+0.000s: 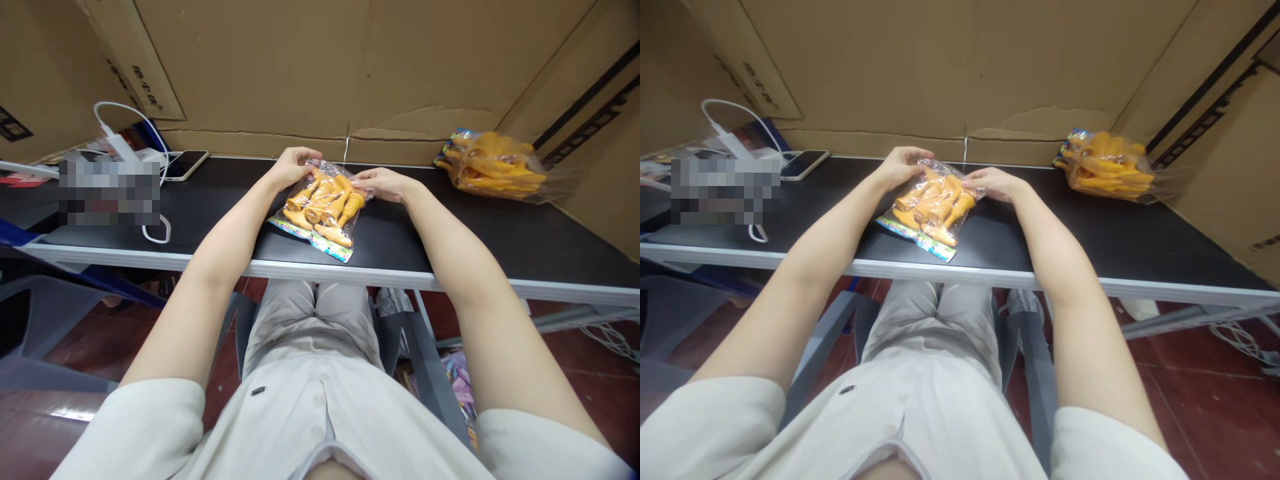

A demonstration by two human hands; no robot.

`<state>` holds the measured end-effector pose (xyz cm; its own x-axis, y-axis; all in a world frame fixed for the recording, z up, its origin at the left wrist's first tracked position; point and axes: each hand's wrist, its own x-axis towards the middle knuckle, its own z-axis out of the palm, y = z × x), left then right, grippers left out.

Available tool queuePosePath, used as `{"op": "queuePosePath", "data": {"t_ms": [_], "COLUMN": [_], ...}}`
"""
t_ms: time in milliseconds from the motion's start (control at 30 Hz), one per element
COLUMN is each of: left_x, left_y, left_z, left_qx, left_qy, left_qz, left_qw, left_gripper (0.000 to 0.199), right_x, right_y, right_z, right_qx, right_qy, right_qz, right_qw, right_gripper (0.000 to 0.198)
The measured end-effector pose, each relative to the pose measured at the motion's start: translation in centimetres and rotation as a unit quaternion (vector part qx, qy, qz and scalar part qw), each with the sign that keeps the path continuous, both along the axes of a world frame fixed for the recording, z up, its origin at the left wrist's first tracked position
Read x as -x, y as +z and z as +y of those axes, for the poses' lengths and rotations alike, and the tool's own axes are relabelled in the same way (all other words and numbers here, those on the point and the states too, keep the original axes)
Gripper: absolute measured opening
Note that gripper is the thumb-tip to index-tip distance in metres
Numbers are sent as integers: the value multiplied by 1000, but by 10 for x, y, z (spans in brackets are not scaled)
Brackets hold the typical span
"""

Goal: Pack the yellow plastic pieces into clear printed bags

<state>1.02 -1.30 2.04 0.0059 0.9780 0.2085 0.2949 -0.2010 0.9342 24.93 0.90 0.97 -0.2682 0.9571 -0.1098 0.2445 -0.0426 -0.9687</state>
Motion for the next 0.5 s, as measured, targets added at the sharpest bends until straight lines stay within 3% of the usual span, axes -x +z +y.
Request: {"op": "queuePosePath", "data": {"t_ms": [267,500], "left_x": [-13,-5], "left_y": [-2,-9], "left_z": [-2,14], "left_qx": [-57,-65], "left_qy": [-51,13], "left_qz": [-13,-10], "left_qw": [997,998], "left_gripper": [42,46], "right_x": [0,-2], "right_y": [10,1], "right_z": [-16,-1], "right_qx": [93,48], "right_qy": [36,25], "right_qz": [36,130], "right_qw": [994,990], "right_gripper": [4,14]}}
